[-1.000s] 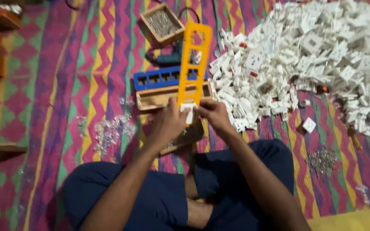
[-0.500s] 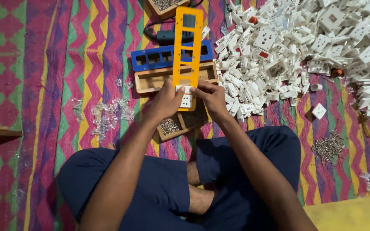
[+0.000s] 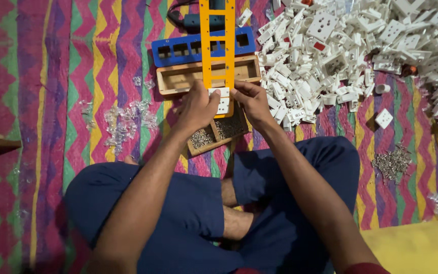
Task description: The person sits on a mat and assembles white plastic electrical components onto a yellow plastic frame. They pick up components, align them into slots, and secure them with screws using a screwdriver. The person repeats this process for multiple components along the frame.
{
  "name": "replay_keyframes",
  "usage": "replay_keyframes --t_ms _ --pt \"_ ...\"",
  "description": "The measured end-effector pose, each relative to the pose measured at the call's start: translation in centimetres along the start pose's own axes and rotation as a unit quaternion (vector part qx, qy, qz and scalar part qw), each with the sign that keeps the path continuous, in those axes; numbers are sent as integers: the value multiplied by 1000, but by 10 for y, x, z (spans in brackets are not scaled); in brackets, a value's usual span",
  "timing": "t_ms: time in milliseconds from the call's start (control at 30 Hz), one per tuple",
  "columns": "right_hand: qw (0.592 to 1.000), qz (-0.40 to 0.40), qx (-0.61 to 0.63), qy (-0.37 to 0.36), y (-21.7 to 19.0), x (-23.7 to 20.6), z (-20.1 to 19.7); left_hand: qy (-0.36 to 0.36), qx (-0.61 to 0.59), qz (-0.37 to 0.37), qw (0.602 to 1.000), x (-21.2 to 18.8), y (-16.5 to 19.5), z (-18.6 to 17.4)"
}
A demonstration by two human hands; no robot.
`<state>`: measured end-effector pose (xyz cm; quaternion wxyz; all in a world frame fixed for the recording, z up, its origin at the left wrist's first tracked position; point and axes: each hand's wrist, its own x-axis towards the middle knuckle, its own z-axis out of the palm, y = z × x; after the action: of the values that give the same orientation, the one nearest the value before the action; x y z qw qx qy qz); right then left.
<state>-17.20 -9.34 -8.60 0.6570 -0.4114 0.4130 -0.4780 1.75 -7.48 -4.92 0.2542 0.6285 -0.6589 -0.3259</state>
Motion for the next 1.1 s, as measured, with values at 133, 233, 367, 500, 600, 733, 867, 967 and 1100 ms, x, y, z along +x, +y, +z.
replay_keyframes --t_ms 133,233,367,500,600,733,867,967,1100 --pt "1000 21 -17 7 -3 1 -2 -38 -10 -22 999 3 0 0" --pt "999 3 38 -23 -4 -1 -2 -42 -52 14 998 3 -3 0" --pt "1000 6 -2 -6 -3 -2 -2 -33 -17 -2 999 2 -4 2" --pt "1000 -2 -15 -11 -1 -2 -3 -49 29 -20 998 3 -4 3" --pt "999 3 -35 -7 -1 -2 -3 -46 12 -25 999 2 -4 5" --pt "1000 16 -25 -7 -2 -3 -3 -44 17 -28 998 -1 -5 8" --pt "998 15 -48 -33 -5 -5 -1 -33 23 -12 999 -2 -6 9" --pt "998 28 -40 -39 -7 -6 -1 -45 21 -18 999 -1 -5 8" --pt "997 22 -52 -47 -6 -5 -2 -55 -14 -23 998 -3 -2 9"
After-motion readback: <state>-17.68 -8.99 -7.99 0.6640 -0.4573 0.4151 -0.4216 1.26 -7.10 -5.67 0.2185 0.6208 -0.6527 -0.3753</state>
